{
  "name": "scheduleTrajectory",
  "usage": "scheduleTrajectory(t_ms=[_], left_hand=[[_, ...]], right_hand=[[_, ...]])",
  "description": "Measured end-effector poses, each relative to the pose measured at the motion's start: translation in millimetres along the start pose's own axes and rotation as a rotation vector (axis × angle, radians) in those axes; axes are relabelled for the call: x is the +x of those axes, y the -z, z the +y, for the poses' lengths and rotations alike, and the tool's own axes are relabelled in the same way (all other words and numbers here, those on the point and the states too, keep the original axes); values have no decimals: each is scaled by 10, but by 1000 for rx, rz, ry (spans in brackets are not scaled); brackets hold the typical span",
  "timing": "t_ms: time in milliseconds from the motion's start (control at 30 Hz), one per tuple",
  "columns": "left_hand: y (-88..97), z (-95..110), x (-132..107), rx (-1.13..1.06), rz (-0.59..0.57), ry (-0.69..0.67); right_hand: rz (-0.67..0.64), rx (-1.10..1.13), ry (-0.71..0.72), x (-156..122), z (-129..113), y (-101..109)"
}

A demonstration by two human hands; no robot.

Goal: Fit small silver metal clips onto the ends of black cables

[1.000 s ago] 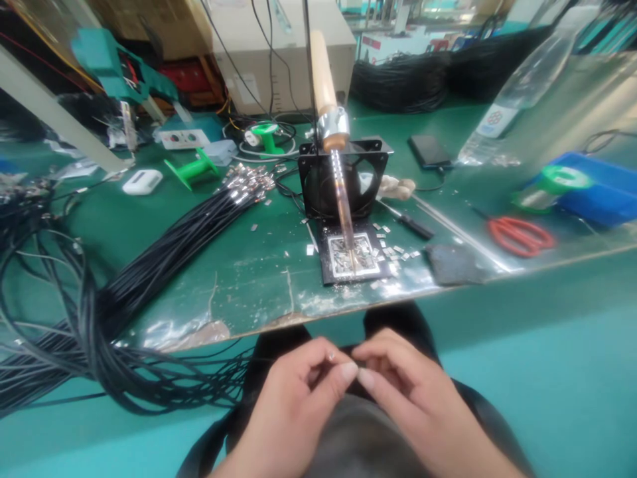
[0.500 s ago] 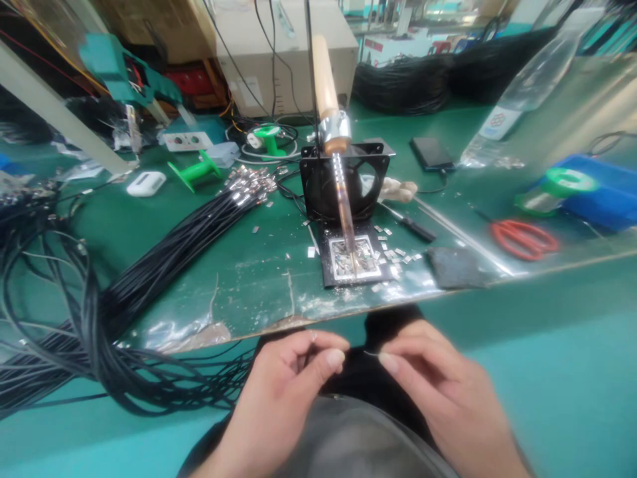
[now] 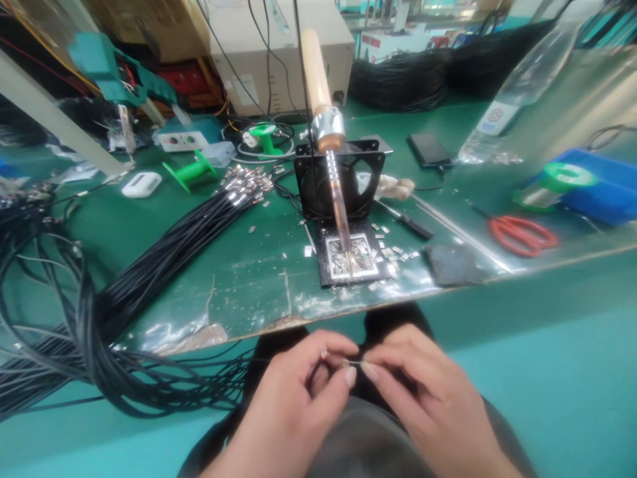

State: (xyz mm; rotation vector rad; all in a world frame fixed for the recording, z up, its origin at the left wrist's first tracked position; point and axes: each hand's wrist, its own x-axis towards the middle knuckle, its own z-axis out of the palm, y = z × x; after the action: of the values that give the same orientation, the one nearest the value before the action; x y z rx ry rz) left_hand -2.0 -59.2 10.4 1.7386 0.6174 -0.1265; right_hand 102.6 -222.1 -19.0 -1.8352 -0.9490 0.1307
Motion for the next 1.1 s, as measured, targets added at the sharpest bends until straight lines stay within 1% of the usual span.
scheduleTrajectory(t_ms=[133, 300, 467, 600, 767, 833, 967, 1033, 1100], left_hand=[[-6, -25, -10, 48, 7, -26], [3, -68, 2, 10, 27, -59], [3, -85, 16, 10, 67, -65], [-14, -102, 5, -27, 64, -54], [-1, -88, 8, -65, 66, -22], [28, -65, 18, -81, 73, -11], [86, -10, 46, -120, 114, -5], [91, 12, 57, -144, 117, -6], [78, 26, 64, -169, 103, 7]], right_hand=[[-41, 5, 15, -12, -9, -13], [-52, -4, 55, -56, 19, -39], [-5, -28, 49, -74, 13, -70], [23, -28, 31, -65, 2, -68], [19, -27, 15, -65, 4, -5], [22, -32, -14, -72, 23, 32], [105, 4, -108, -81, 57, 94], [139, 29, -121, -79, 41, 105], [143, 37, -105, -78, 5, 97]])
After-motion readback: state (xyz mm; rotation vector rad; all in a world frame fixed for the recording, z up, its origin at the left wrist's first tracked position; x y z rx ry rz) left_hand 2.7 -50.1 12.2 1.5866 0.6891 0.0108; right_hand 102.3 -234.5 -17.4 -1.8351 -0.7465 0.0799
